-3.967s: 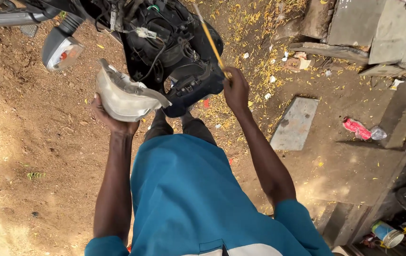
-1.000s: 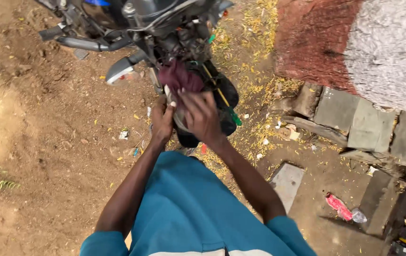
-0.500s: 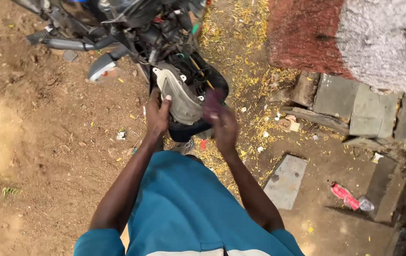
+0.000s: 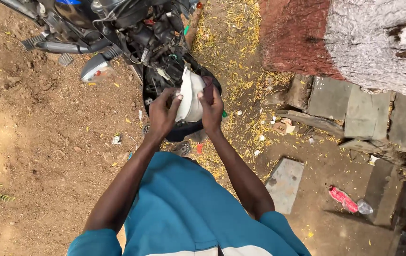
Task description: Replacing or repairing a motorcycle headlight assembly using tools.
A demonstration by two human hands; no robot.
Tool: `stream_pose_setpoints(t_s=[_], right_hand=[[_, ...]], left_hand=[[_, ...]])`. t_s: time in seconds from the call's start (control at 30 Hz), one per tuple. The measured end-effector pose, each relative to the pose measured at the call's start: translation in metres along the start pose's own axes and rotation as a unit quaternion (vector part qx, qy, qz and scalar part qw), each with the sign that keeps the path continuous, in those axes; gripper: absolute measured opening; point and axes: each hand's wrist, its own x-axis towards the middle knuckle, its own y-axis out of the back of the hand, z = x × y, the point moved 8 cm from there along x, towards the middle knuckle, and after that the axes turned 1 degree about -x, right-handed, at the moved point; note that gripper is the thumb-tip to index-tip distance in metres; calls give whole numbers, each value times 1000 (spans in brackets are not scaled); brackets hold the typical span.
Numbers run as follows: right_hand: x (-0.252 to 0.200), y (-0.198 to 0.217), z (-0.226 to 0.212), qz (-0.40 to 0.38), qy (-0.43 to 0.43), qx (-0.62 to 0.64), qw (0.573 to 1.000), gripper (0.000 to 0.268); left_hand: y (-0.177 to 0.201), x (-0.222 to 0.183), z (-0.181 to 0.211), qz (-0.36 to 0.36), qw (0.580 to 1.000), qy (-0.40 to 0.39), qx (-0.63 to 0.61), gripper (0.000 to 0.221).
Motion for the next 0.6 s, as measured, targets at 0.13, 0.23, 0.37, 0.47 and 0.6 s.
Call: stream_pose_setpoints(t_s=[0.13,0.23,0.37,0.47,0.6], right_hand=[[9,3,-4,29,2,128,991,47],[13,8,13,55,-23,195,979,37],[17,6,22,62,-33,177,982,34],[18,-2,16,56,-52,185,980,33],[24,0,47,81,-112,283,949,34]], left_hand=[[1,-7,-26,37,997,63,25,62],[-10,-14,-50,-18,989,87,119,70],[-20,-4,-24,-123,981,27,150,64],[-28,4,-32,-162,980,48,107,74],[-39,10,-41,-183,980,56,48,82]])
